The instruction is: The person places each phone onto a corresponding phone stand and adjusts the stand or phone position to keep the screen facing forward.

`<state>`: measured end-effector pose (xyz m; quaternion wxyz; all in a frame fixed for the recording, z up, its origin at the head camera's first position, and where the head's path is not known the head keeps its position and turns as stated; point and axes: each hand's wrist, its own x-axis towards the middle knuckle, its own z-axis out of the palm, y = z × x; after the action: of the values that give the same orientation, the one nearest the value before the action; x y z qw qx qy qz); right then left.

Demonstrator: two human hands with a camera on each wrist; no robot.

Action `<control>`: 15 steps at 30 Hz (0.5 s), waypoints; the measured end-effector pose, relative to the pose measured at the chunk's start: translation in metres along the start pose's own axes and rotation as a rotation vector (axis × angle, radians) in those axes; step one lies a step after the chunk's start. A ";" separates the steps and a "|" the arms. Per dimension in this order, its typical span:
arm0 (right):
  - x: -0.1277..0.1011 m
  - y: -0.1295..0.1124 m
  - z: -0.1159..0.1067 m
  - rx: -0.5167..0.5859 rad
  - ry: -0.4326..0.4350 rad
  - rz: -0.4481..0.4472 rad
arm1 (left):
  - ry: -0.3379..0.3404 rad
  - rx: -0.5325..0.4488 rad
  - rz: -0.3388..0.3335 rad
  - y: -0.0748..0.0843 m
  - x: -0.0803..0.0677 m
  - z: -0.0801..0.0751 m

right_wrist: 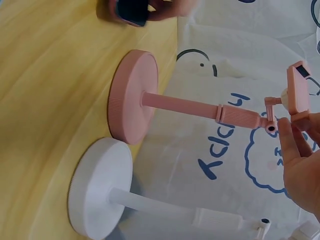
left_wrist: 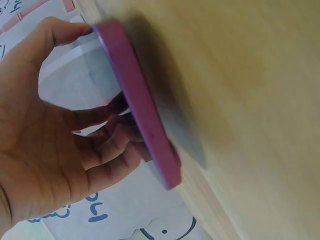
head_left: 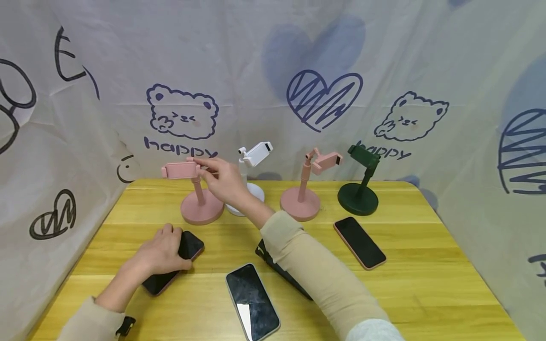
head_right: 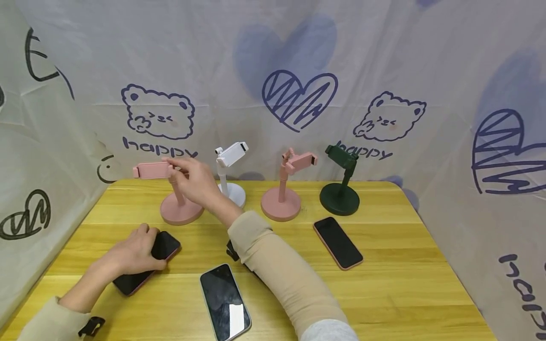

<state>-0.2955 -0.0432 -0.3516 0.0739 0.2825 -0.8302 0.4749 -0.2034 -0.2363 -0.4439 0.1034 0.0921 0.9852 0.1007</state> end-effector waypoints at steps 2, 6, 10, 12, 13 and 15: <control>-0.003 0.002 0.000 0.020 -0.001 0.000 | 0.054 -0.009 -0.001 0.001 0.001 0.000; -0.009 0.007 0.000 0.082 0.004 0.008 | 0.188 -0.006 0.009 0.003 0.001 0.000; -0.016 0.013 -0.003 0.128 0.034 0.025 | 0.324 -0.011 0.021 0.006 0.002 0.000; -0.020 0.015 -0.005 0.142 0.056 0.032 | 0.398 -0.021 0.033 0.008 0.003 0.002; -0.022 0.016 -0.006 0.150 0.067 0.035 | 0.440 -0.027 0.041 0.009 0.003 0.002; -0.026 0.018 -0.008 0.165 0.087 0.044 | 0.527 -0.034 0.060 0.012 0.004 0.003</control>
<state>-0.2846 -0.0193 -0.3713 0.0759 0.2485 -0.7902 0.5551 -0.2049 -0.2234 -0.4453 -0.1581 0.0899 0.9732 0.1408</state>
